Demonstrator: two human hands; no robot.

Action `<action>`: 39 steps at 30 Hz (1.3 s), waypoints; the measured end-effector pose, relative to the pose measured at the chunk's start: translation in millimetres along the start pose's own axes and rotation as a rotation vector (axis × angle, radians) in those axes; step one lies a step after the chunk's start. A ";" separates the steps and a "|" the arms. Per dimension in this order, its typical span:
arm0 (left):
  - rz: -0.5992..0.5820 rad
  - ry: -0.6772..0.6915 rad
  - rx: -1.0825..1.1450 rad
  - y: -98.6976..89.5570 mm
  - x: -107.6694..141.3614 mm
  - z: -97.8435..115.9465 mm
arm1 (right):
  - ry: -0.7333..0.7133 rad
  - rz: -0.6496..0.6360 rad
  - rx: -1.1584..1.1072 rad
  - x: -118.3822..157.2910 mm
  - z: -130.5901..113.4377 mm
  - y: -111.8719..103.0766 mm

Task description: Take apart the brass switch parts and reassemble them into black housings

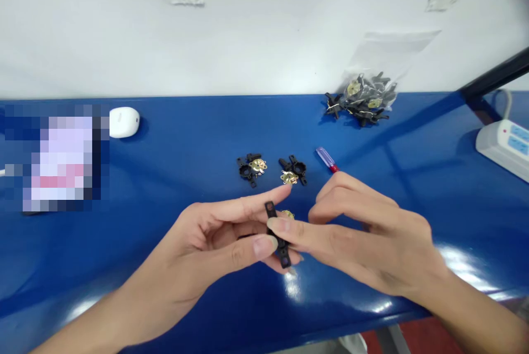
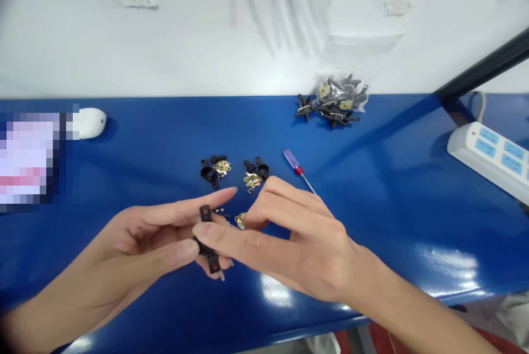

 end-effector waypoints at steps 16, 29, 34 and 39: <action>0.173 0.068 -0.100 -4.9 -2.0 7.9 | -0.018 -0.159 -0.067 -0.9 7.3 3.0; 0.218 0.066 -0.186 -4.9 0.3 5.4 | -0.038 -0.188 -0.048 -0.8 5.4 7.8; 0.213 0.082 -0.238 -4.2 -1.8 8.8 | -0.035 -0.190 -0.057 1.4 4.6 7.6; 0.206 0.078 -0.238 -4.2 1.2 7.5 | -0.025 -0.197 -0.063 0.7 5.4 7.7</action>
Point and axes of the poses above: each hand's wrist, its own x-axis away from the middle knuckle, its own y-axis out of the palm, z = x × y, the point moved 7 cm from there along -x, towards the middle knuckle, and after that the axes turned 2 degrees about z, right-handed, at the moved point
